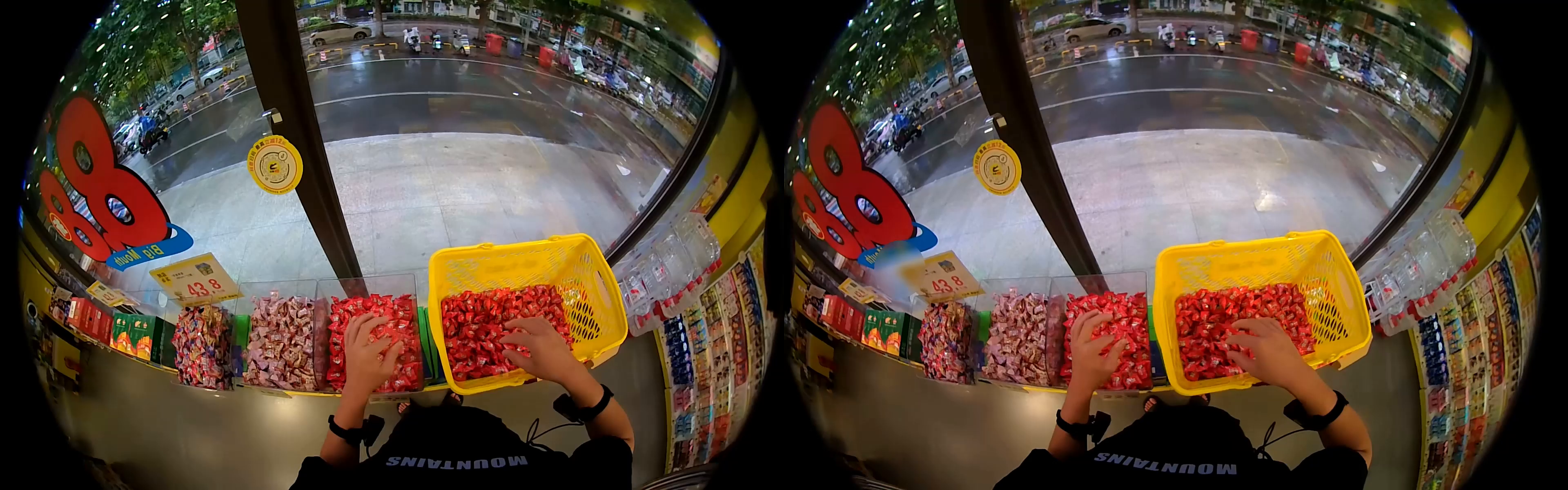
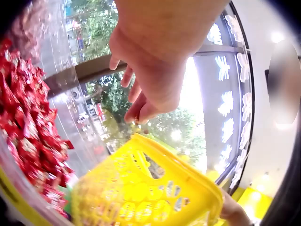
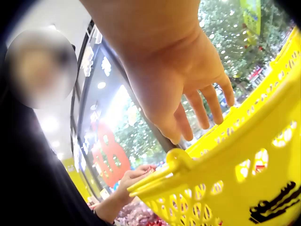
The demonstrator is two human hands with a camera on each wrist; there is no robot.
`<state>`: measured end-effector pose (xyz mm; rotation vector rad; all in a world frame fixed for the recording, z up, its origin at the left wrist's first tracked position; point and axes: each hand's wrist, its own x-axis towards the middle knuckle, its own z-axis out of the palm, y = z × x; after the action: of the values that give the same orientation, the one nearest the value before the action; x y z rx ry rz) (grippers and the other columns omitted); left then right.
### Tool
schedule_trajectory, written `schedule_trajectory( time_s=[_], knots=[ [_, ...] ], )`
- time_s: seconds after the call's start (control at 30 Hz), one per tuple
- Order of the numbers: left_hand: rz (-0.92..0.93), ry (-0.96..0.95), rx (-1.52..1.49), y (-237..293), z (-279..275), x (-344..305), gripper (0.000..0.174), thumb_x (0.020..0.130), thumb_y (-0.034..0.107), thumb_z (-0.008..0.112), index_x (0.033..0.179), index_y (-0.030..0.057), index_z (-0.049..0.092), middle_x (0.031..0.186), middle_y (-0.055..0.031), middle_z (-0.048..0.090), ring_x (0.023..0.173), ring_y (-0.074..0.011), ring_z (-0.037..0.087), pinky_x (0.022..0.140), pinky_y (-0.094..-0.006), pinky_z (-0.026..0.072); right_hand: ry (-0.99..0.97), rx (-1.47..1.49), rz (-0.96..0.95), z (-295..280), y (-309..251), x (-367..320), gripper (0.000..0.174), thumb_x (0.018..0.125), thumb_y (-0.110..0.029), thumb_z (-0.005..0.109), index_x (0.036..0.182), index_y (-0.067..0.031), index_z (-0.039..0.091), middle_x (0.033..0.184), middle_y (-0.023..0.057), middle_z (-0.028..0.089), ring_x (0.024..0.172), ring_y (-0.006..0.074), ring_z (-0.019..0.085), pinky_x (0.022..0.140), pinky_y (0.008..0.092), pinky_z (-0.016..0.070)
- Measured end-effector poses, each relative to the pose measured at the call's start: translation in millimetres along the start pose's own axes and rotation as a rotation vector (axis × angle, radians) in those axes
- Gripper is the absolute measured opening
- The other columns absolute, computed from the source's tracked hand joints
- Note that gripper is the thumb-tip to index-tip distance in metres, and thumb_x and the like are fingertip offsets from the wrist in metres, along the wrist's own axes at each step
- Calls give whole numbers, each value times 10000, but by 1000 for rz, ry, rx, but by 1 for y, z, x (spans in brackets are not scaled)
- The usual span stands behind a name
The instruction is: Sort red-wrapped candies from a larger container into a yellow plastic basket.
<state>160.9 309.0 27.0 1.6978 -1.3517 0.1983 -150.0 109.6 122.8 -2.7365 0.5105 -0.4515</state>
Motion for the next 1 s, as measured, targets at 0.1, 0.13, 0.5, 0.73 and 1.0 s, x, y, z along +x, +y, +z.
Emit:
schedule_trajectory(
  time_s=[0.1,0.13,0.5,0.73,1.0],
  knots=[
    [-43,-110,212,-37,-1,-26,182,806,229,856,824,66,778,1325,-90,676,1350,-349,546,1194,-583,360,56,13,133,11,14,-26,224,872,-222,836,1072,-130,798,1266,101,705,1171,340,666,1039,473,511],
    [-65,-162,260,-43,-3,-31,194,809,251,855,838,72,788,1335,-95,670,1351,-351,543,1196,-585,355,65,24,175,13,18,-34,221,872,-221,835,1071,-133,798,1262,102,707,1169,343,667,1038,474,513],
    [97,-199,198,32,-15,53,257,870,270,827,1086,134,801,1406,-108,632,1387,-381,523,1198,-593,359,175,-62,186,16,47,-59,204,872,-219,821,1034,-107,771,1202,95,717,1112,344,690,988,470,542],
    [527,-297,82,158,10,166,235,865,207,819,1080,117,791,1421,-107,639,1374,-383,538,1164,-506,420,288,-21,188,-1,86,-82,200,838,-166,839,1009,-88,770,1144,90,725,1078,311,705,951,451,555],
    [577,-761,-13,189,183,213,245,891,301,778,1064,130,805,1359,-124,652,1335,-338,568,1170,-503,421,257,-113,54,-41,102,-86,186,854,-200,836,975,-79,762,1080,84,725,968,307,699,903,435,561]
  ],
)
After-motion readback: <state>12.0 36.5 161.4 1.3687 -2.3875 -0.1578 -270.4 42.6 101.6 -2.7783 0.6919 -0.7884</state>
